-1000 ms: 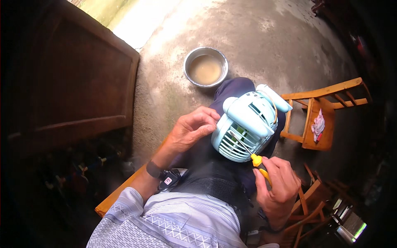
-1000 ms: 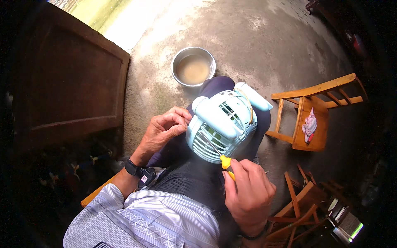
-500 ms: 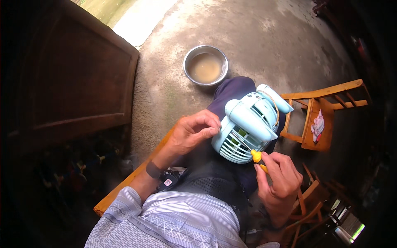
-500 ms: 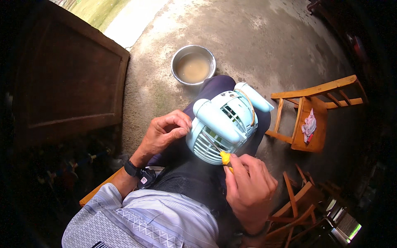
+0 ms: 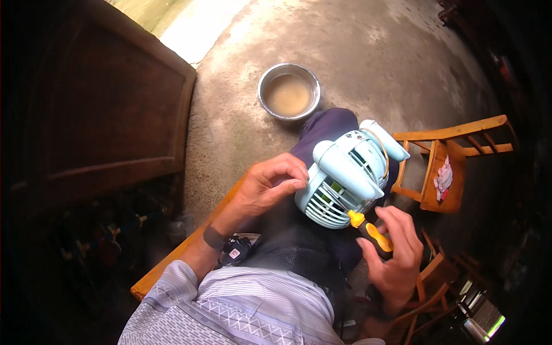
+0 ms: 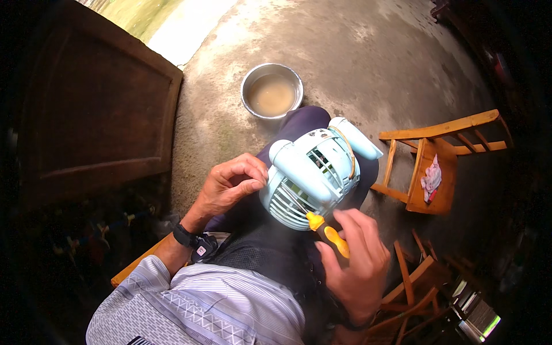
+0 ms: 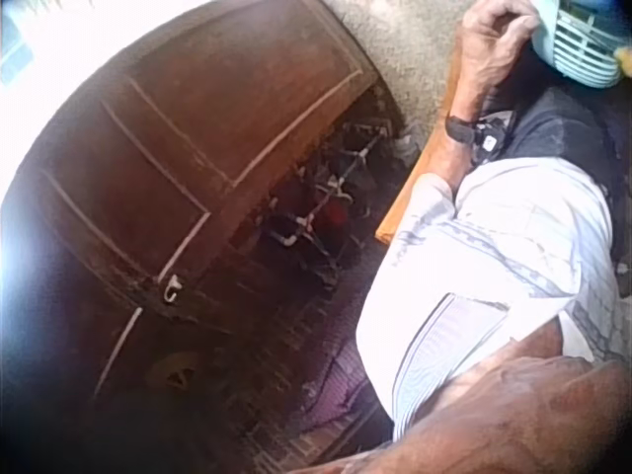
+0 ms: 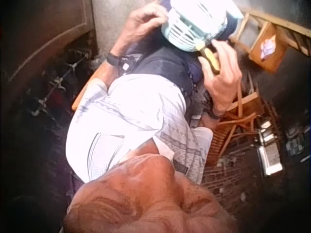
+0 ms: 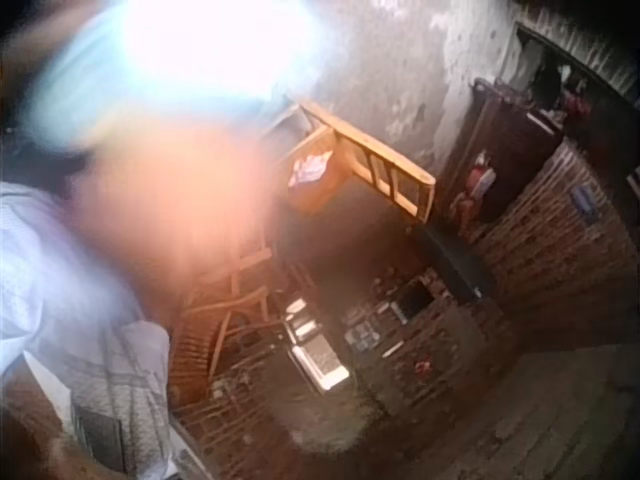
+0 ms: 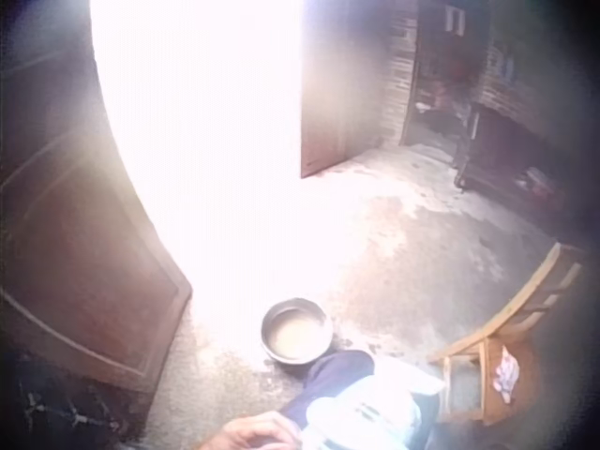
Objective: Repairing a small portable electric fan using a screwdriver.
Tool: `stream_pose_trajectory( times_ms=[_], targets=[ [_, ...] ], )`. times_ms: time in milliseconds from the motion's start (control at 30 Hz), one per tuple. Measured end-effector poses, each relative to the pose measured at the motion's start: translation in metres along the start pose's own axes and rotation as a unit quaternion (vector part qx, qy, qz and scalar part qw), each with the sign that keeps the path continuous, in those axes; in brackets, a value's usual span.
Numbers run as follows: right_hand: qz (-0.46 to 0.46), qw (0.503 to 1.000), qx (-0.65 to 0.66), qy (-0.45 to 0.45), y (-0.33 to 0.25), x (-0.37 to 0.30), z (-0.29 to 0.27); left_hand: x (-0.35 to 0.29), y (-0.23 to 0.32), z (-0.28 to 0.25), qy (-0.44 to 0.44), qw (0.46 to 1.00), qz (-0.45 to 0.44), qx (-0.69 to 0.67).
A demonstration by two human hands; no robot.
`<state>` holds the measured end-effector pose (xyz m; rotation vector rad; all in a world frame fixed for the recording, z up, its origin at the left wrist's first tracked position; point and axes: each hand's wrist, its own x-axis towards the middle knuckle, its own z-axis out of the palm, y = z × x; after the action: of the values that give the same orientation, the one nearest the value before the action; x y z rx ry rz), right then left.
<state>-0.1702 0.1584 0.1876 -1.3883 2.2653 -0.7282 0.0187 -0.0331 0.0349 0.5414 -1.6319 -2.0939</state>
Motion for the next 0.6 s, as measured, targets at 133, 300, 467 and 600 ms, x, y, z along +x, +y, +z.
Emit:
stream_pose_trajectory(
  times_ms=[133, 300, 467, 600],
  targets=[
    [-0.052, 0.997, -0.029, 0.047, 0.011, -0.019, 0.005, 0.0, 0.001, 0.002, 0.012, 0.999, -0.015, -0.031],
    [-0.003, 0.993, -0.029, 0.112, 0.014, -0.016, 0.029, 0.0, -0.001, 0.001, -0.009, 1.0, -0.005, -0.009],
    [0.071, 0.995, 0.024, 0.072, -0.002, -0.012, 0.023, -0.003, -0.006, 0.0, -0.007, 1.0, 0.017, -0.002],
    [-0.03, 0.996, -0.015, 0.082, 0.008, -0.018, 0.016, -0.001, -0.004, 0.003, 0.0, 0.999, 0.047, 0.027]
  ],
)
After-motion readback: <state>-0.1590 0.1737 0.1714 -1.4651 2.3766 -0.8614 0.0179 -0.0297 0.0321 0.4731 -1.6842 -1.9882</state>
